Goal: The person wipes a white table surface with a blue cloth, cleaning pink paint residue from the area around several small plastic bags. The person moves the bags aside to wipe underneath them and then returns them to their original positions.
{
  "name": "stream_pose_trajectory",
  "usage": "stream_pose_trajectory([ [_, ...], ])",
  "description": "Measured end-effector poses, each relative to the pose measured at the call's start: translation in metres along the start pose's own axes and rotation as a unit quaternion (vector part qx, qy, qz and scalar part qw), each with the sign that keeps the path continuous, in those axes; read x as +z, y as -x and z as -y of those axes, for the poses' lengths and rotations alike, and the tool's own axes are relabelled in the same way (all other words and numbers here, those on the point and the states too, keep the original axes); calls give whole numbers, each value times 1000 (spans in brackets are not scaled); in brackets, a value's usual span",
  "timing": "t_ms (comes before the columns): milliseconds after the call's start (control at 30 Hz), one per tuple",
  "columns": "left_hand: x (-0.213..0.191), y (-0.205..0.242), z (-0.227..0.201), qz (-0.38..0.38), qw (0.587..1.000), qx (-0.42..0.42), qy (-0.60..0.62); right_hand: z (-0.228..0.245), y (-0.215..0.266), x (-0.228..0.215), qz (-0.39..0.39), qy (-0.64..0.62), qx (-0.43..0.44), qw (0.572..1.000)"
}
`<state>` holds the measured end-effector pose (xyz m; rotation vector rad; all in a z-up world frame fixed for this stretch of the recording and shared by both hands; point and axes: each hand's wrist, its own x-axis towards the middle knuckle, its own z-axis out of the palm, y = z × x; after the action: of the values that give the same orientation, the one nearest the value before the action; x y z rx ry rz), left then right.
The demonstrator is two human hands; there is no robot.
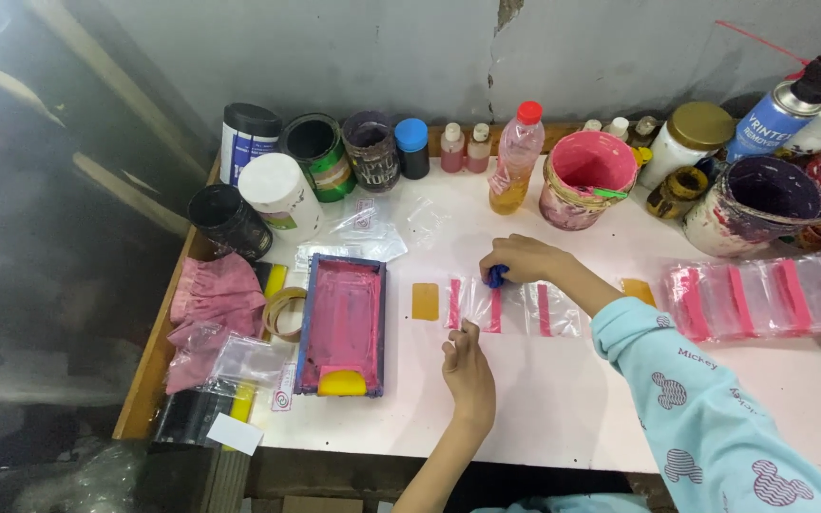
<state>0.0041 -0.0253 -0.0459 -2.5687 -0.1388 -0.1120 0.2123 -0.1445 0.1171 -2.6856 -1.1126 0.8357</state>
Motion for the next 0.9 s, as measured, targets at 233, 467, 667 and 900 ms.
stream_pose_trajectory([
  [233,-55,-35,67,-33,965,29,257,-14,-9,4,-109,57,3,992],
  [467,54,-172,75,59,903,-24,425,-2,23,-28,-182,2,43,982],
  [667,44,-198,79,117,873,10,472,-17,54,-29,-265,29,3,964],
  [900,37,-199,81,119,896,45,426,-37,50,-9,-264,39,-4,964],
])
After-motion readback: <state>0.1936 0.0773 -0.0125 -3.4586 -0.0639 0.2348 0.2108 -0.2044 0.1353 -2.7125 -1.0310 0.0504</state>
